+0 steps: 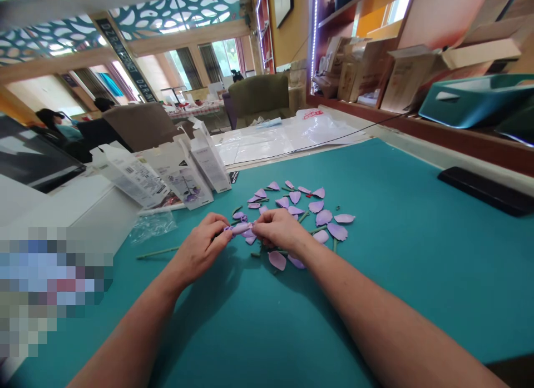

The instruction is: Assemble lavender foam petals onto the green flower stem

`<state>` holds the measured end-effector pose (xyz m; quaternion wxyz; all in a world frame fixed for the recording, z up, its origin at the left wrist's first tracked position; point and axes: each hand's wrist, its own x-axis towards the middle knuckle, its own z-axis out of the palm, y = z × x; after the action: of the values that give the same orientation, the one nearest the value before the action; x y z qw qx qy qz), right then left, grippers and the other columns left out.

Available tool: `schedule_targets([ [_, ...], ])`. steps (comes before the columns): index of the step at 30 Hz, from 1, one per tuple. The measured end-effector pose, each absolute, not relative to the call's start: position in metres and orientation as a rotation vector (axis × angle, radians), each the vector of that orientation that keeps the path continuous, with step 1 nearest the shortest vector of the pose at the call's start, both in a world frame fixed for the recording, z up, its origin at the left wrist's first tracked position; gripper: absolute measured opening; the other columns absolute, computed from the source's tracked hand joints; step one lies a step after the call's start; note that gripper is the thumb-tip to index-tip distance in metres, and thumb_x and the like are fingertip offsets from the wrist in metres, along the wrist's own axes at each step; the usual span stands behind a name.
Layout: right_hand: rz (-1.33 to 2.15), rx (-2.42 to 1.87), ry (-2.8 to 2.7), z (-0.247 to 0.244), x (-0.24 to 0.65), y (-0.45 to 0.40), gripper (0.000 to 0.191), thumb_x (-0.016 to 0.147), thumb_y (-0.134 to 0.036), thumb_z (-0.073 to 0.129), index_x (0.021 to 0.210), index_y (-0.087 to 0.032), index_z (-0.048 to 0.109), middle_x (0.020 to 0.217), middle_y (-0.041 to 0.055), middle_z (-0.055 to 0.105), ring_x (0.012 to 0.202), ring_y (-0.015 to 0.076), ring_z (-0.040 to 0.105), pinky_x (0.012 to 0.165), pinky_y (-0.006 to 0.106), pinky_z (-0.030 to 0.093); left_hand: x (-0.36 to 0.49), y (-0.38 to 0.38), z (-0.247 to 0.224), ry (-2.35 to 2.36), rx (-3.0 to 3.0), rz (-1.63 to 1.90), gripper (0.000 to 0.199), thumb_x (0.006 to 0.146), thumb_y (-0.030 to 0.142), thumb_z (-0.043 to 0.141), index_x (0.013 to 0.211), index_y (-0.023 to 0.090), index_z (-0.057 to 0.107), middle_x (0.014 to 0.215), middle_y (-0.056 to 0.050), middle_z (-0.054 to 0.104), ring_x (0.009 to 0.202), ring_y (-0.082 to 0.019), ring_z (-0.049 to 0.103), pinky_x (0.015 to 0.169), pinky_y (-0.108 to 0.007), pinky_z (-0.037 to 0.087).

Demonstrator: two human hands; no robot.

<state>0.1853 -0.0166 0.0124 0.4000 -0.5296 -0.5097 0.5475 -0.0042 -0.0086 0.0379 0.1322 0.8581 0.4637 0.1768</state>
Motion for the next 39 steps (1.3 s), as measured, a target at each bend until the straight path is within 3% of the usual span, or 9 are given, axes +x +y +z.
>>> schedule_targets([
  [22, 1.386, -1.370, -1.292, 0.014, 0.178, -0.018, 0.013, 0.070, -0.010, 0.055, 0.058, -0.016, 0.056, 0.042, -0.0061, 0.047, 0.038, 0.0057, 0.039, 0.038, 0.016, 0.029, 0.000, -0.012, 0.033, 1.392, 2.536, 0.500, 0.030, 0.090, 0.033, 0.036, 0.076, 0.018, 0.058, 0.102, -0.007, 0.058, 0.085, -0.020, 0.058, 0.077, -0.035, 0.044],
  [28, 1.470, -1.285, -1.371, 0.022, 0.194, -0.020, 0.012, 0.074, -0.025, 0.061, 0.067, -0.015, 0.063, 0.058, -0.0014, 0.059, 0.049, 0.0074, 0.050, 0.046, 0.017, 0.040, -0.001, -0.011, 0.033, 1.441, 2.525, 0.521, 0.030, 0.089, 0.033, 0.037, 0.072, 0.019, 0.057, 0.099, -0.005, 0.060, 0.082, -0.018, 0.059, 0.073, -0.032, 0.043],
  [31, 1.365, -1.316, -1.362, 0.024, 0.210, -0.015, 0.018, 0.077, -0.032, 0.059, 0.078, -0.015, 0.066, 0.069, 0.0009, 0.062, 0.055, 0.0086, 0.053, 0.047, 0.017, 0.041, -0.001, -0.011, 0.033, 1.460, 2.530, 0.502, 0.031, 0.089, 0.033, 0.037, 0.071, 0.019, 0.057, 0.099, -0.006, 0.059, 0.080, -0.019, 0.059, 0.072, -0.033, 0.043],
  [39, 0.939, -1.530, -1.354, 0.009, 0.236, 0.004, 0.022, 0.078, -0.033, 0.054, 0.083, -0.015, 0.066, 0.068, 0.0015, 0.062, 0.059, 0.0118, 0.055, 0.051, 0.020, 0.042, -0.003, -0.014, 0.030, 1.480, 2.586, 0.438, 0.032, 0.090, 0.033, 0.036, 0.075, 0.019, 0.060, 0.101, -0.007, 0.060, 0.086, -0.021, 0.060, 0.077, -0.036, 0.042],
])
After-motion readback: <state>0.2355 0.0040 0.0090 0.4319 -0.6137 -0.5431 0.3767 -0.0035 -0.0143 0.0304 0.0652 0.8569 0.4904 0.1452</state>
